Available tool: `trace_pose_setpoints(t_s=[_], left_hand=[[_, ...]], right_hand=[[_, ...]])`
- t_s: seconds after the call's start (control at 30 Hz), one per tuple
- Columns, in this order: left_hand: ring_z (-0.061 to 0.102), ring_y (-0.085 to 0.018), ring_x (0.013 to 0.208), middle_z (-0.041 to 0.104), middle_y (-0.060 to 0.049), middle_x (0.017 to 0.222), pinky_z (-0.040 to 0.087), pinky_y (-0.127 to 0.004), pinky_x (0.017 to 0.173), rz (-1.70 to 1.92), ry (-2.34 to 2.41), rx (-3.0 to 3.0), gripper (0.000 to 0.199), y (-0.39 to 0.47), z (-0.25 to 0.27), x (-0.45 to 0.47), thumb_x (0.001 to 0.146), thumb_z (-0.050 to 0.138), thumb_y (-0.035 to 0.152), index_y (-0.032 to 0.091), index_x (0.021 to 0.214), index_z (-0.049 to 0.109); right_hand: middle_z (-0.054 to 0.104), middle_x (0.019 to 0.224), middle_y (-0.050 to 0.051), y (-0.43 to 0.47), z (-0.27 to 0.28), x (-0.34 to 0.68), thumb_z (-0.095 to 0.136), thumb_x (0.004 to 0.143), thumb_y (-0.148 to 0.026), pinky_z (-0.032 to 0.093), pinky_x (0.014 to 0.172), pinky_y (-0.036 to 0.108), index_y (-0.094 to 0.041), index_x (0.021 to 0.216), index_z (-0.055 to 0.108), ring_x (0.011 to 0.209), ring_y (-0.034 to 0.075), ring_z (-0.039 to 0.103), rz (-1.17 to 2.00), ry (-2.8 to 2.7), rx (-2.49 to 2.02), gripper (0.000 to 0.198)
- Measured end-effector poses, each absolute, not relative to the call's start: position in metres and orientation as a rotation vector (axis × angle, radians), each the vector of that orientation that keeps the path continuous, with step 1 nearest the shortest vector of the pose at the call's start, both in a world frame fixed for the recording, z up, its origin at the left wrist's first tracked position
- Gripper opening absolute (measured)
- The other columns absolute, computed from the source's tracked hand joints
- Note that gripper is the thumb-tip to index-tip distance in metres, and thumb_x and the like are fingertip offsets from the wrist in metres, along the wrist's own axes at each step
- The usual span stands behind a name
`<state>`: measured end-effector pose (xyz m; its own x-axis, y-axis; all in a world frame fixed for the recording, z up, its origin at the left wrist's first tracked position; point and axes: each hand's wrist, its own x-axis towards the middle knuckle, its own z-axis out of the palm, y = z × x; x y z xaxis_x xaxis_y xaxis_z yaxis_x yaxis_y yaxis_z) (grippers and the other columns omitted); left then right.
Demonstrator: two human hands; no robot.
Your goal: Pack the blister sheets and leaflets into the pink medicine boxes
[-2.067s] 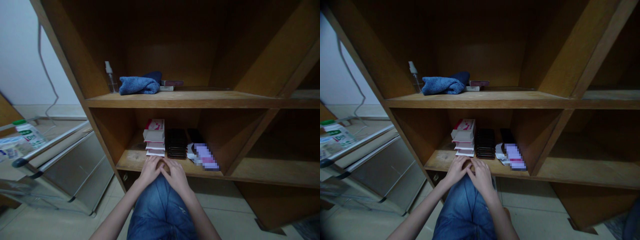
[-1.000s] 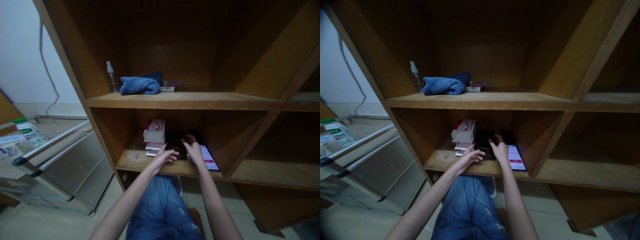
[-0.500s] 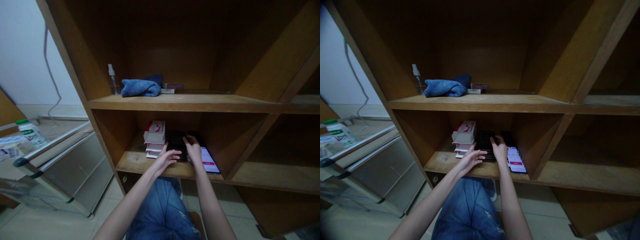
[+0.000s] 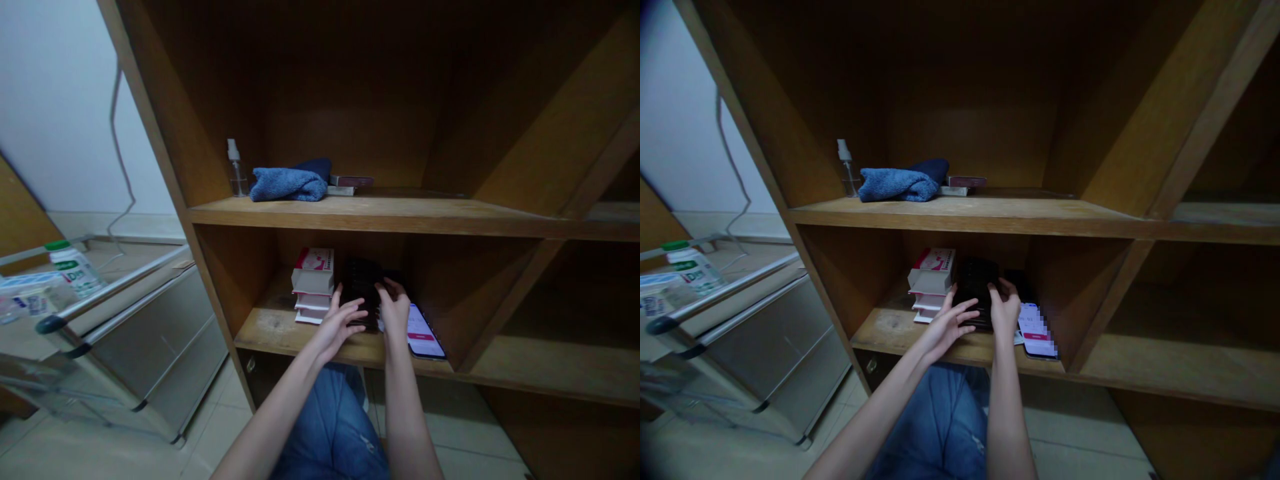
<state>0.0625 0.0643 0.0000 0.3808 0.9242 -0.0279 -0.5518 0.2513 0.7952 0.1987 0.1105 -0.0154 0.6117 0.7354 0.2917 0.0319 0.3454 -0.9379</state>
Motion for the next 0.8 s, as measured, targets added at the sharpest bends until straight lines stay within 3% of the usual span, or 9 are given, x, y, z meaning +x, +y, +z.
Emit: trace_pose_setpoints(t_s=[0.23, 0.5, 0.8], left_hand=[[0.053, -0.021, 0.11, 0.053, -0.006, 0.121, 0.049, -0.031, 0.08, 1.276, 0.435, 0.75, 0.053, 0.034, 0.015, 0.066, 0.073, 0.064, 0.025, 0.029, 0.121, 0.041], [0.06, -0.012, 0.08, 0.062, 0.0, 0.091, 0.048, -0.024, 0.069, 1.408, 0.713, 0.657, 0.044, 0.007, 0.005, 0.036, 0.062, 0.074, 0.028, 0.023, 0.097, 0.047], [0.062, -0.013, 0.081, 0.066, -0.001, 0.087, 0.046, -0.024, 0.071, 1.444, 0.819, 0.705, 0.037, 0.005, 0.002, 0.022, 0.059, 0.074, 0.019, 0.019, 0.089, 0.051]], right_hand=[[0.061, 0.107, 0.011, 0.057, 0.002, 0.181, 0.068, 0.064, -0.035, 0.043, 0.093, 0.04, -0.016, 0.103, 0.055, 0.102, 0.023, 0.058, 0.488, -0.717, -0.914, 0.045], [0.05, 0.12, 0.011, 0.002, 0.002, 0.166, 0.07, 0.065, -0.032, 0.048, 0.085, 0.039, -0.026, 0.121, 0.041, 0.092, 0.02, 0.06, 0.681, -1.042, -0.996, 0.064], [0.047, 0.122, 0.009, 0.004, -0.006, 0.156, 0.068, 0.07, -0.028, 0.045, 0.091, 0.042, -0.028, 0.122, 0.039, 0.095, 0.019, 0.058, 0.72, -1.169, -0.965, 0.059]])
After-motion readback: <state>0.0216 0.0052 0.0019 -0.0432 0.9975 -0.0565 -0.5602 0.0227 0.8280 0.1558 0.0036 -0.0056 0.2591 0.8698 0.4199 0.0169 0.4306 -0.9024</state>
